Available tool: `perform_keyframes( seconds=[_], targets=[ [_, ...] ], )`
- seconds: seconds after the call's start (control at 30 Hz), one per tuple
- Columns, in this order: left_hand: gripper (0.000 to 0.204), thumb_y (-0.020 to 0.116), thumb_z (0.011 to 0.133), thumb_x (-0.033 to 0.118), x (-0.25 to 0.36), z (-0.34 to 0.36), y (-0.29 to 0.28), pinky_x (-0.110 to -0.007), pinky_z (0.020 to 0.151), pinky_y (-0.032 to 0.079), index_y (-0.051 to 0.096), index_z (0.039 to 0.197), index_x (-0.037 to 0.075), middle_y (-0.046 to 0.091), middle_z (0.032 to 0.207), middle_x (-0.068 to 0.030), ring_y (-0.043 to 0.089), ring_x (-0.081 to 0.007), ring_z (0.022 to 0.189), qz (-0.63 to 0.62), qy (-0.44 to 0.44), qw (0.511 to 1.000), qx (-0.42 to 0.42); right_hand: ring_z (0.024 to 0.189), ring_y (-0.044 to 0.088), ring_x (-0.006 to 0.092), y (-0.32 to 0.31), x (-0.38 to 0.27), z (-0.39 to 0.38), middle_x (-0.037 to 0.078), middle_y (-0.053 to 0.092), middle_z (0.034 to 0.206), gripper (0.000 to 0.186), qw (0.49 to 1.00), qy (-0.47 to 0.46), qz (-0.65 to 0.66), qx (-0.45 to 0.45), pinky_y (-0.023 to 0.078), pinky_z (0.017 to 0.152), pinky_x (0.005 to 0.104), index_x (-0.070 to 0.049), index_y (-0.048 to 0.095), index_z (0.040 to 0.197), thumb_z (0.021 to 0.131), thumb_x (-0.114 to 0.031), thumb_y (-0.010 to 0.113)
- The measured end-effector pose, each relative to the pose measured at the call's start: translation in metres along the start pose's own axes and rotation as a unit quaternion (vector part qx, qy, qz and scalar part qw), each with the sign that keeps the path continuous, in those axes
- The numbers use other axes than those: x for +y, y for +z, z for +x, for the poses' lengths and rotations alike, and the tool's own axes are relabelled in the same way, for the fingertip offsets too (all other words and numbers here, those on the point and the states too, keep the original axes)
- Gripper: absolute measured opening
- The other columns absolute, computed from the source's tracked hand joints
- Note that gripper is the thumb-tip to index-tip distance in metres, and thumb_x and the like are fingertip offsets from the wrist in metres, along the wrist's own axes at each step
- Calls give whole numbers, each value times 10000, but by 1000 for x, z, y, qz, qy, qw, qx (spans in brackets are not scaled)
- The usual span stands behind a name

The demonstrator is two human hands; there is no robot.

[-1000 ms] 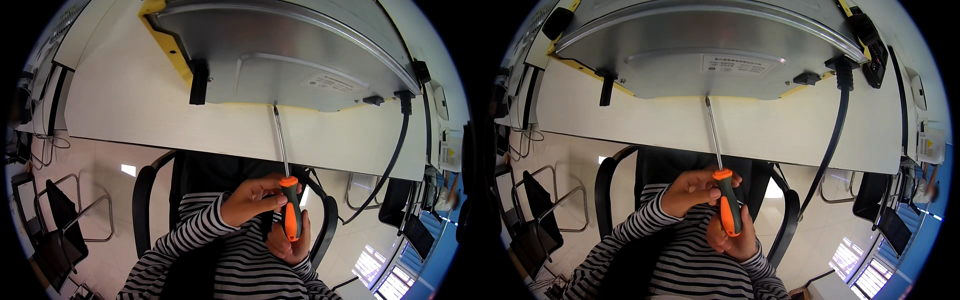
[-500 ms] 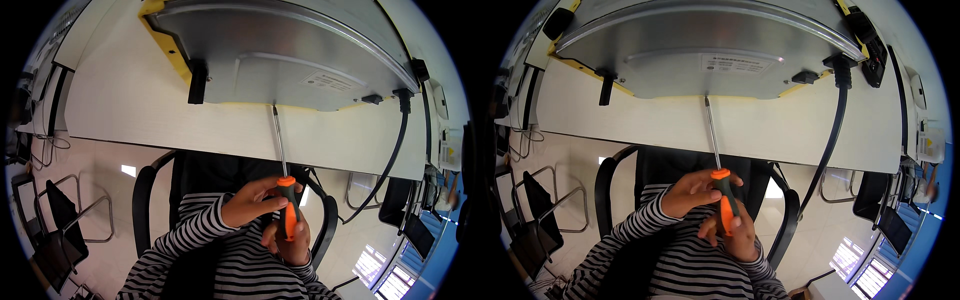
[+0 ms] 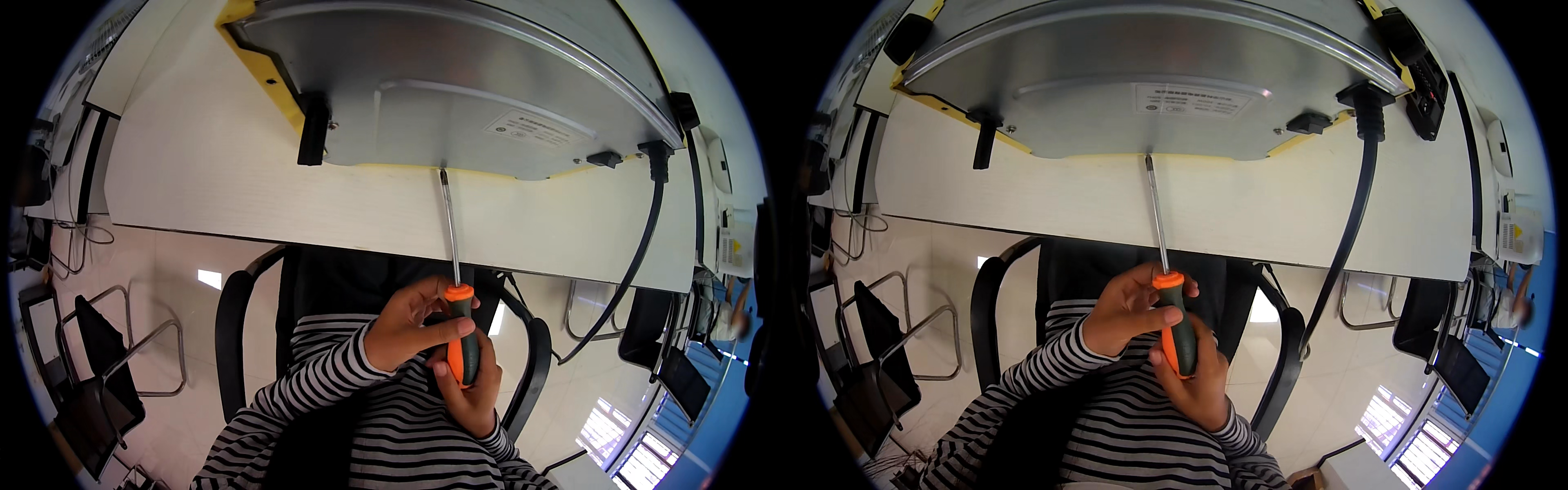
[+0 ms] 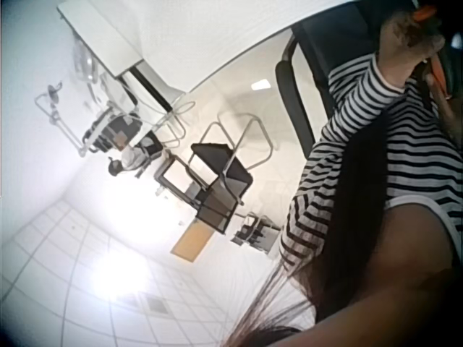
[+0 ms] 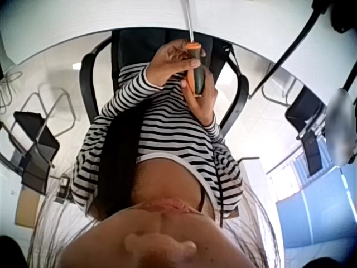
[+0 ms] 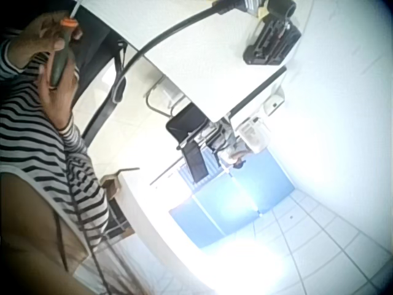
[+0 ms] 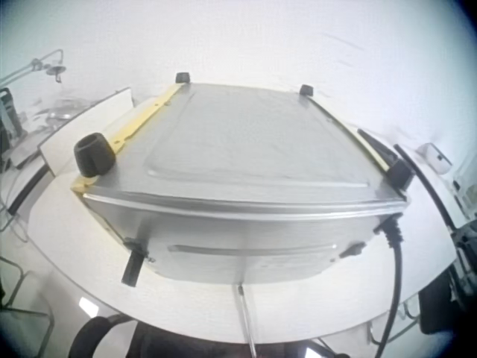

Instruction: The person uses a screwdriver to remove screws from the back panel of a yellow and silver electronic device. The person repositions the device to access different screws and continues unscrewing them.

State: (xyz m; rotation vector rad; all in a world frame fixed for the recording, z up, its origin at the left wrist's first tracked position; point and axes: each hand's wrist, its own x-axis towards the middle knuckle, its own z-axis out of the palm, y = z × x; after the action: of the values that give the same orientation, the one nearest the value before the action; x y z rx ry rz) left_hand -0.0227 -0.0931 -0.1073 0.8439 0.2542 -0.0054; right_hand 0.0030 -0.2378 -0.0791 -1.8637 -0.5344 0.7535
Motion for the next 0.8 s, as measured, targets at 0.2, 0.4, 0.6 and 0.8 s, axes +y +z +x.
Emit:
perform_keyframes(
  seconds=[0.2,0.4,0.6,0.8],
  targets=[
    [293,496,814,156,7,-2,-4,-307,825,369,483,1072,16,480,1086,-90,488,-174,937,-12,-7,997,-74,583,514,148,-1,-5,6,200,566,847,505,923,45,354,-142,418,552,230,38,254,1178,841,-278,459],
    [273,528,797,153,0,-3,-7,-296,823,374,509,1029,13,482,1065,-104,496,-174,906,-66,1,992,-108,588,493,149,1,2,2,220,561,844,586,780,96,559,-263,394,570,225,20,247,1189,845,-442,355],
    [275,612,722,138,8,-3,1,-337,840,377,513,940,3,498,990,-113,461,-197,972,-34,-41,998,-16,727,543,135,1,-6,7,129,563,738,496,951,28,281,-124,429,680,226,47,271,1138,782,-148,555],
    [305,602,744,156,5,-2,0,-315,839,357,506,1000,22,527,941,-65,490,-160,910,35,26,999,-8,616,505,113,4,-6,6,109,536,742,426,942,67,290,-155,421,589,217,47,281,1107,813,-167,503]
  ],
)
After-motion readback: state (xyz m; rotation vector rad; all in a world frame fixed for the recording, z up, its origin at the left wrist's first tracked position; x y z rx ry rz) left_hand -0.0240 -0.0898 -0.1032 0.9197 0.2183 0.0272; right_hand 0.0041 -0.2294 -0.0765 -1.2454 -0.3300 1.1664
